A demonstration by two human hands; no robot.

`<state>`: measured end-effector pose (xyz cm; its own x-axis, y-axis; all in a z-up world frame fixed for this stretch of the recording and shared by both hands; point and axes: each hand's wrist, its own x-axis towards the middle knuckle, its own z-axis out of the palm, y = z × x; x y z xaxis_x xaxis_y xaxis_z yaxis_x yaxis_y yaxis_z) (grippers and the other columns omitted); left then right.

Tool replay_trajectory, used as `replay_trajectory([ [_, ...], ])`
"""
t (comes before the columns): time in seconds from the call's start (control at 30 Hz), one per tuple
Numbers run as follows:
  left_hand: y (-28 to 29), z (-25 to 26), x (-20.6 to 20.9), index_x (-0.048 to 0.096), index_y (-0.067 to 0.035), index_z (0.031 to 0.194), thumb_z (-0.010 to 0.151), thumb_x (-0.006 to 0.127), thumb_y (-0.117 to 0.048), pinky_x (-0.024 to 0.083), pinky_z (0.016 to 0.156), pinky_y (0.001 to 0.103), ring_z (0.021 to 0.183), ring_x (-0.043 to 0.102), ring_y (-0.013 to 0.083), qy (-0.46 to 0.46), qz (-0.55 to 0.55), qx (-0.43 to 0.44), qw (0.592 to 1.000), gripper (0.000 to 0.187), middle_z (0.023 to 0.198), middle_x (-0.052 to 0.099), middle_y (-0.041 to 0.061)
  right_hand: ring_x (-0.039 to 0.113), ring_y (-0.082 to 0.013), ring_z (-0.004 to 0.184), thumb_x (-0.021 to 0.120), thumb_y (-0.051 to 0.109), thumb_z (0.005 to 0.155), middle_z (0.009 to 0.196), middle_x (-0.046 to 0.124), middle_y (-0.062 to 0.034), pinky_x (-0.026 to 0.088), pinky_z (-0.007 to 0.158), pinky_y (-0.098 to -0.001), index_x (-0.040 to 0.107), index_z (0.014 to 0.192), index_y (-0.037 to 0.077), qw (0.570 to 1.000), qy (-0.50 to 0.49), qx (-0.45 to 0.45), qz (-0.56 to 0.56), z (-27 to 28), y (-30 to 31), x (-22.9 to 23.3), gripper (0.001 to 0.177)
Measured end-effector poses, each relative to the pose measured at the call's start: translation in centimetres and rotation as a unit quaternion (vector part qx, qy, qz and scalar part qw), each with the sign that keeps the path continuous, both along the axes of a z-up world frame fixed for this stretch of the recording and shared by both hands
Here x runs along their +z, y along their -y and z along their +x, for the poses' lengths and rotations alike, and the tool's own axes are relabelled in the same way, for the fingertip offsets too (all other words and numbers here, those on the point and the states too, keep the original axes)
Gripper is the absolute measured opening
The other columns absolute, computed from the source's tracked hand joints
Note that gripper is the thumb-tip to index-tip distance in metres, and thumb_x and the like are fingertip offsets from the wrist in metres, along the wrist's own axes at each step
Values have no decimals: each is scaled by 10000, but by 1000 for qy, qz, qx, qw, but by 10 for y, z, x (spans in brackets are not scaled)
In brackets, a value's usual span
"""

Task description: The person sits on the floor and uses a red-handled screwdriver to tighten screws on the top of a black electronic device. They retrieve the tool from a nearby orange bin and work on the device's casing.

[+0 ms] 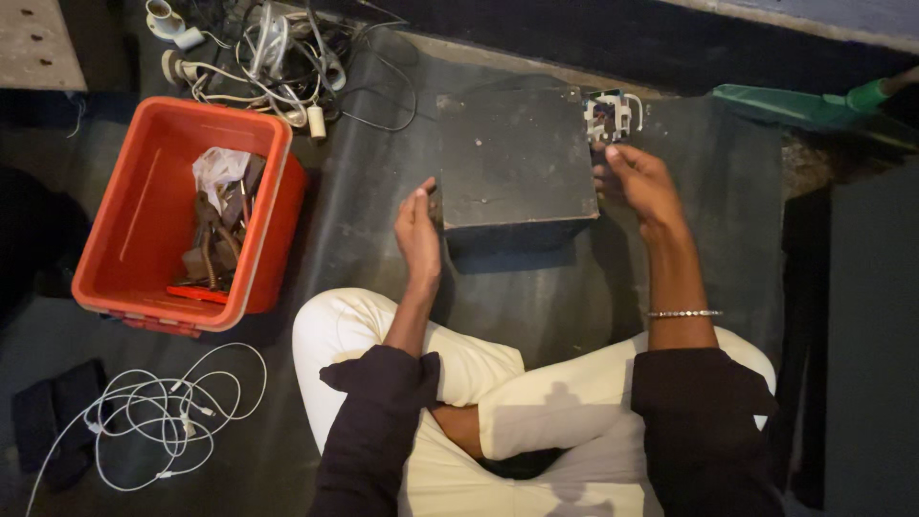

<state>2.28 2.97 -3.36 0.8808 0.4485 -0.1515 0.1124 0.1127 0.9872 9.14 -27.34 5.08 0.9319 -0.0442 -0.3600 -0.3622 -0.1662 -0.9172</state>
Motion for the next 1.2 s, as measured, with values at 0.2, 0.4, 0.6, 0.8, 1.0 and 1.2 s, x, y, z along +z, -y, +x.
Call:
replay_trajectory([
  [0.2,-1,13,-56,671,-70,1352,1037,544,-340,397,1107,355,1262,577,236,-84,-153,-50,983,433,1347,666,113,669,-159,959,450,351,1105,1118,689,-3,553,854,-361,638,1357,155,984,-146,-40,-98,-5,-8,-22,370],
  [0.4,0,16,-59,512,-172,1482,993,482,-433,326,1153,404,1389,487,241,-161,-180,-73,968,555,1505,547,85,585,-168,1226,627,93,956,1380,655,-82,460,969,-287,594,1431,138,994,-44,80,-55,3,1,-71,478],
  [0.6,5,9,-32,431,-249,1559,924,425,-617,231,1206,464,1501,353,275,-172,-165,-127,963,733,1622,412,71,669,-185,1177,624,-11,934,1358,670,-103,569,966,-287,628,1393,112,992,45,114,0,11,14,-114,476],
  [0.8,-5,5,-31,408,-18,1529,945,376,-752,281,1181,447,1405,486,301,-197,-184,-126,955,939,1495,540,210,581,-185,989,560,129,1078,1237,696,-129,473,830,-298,650,1415,76,986,46,118,-104,13,14,-93,353],
  [1.0,-4,2,-54,677,11,1164,1032,461,-705,473,725,367,810,570,223,-143,-190,-83,968,759,898,644,78,624,-147,1126,527,121,1020,1323,685,-60,479,959,-272,586,1460,131,993,92,73,0,13,-1,-35,443],
  [1.2,6,-2,-43,692,-100,904,902,471,-713,459,602,303,658,595,139,-119,-199,-83,969,651,769,652,23,637,-227,1191,536,189,1108,1288,700,-138,488,1047,-325,652,1388,95,972,207,93,-56,1,-22,13,317],
])
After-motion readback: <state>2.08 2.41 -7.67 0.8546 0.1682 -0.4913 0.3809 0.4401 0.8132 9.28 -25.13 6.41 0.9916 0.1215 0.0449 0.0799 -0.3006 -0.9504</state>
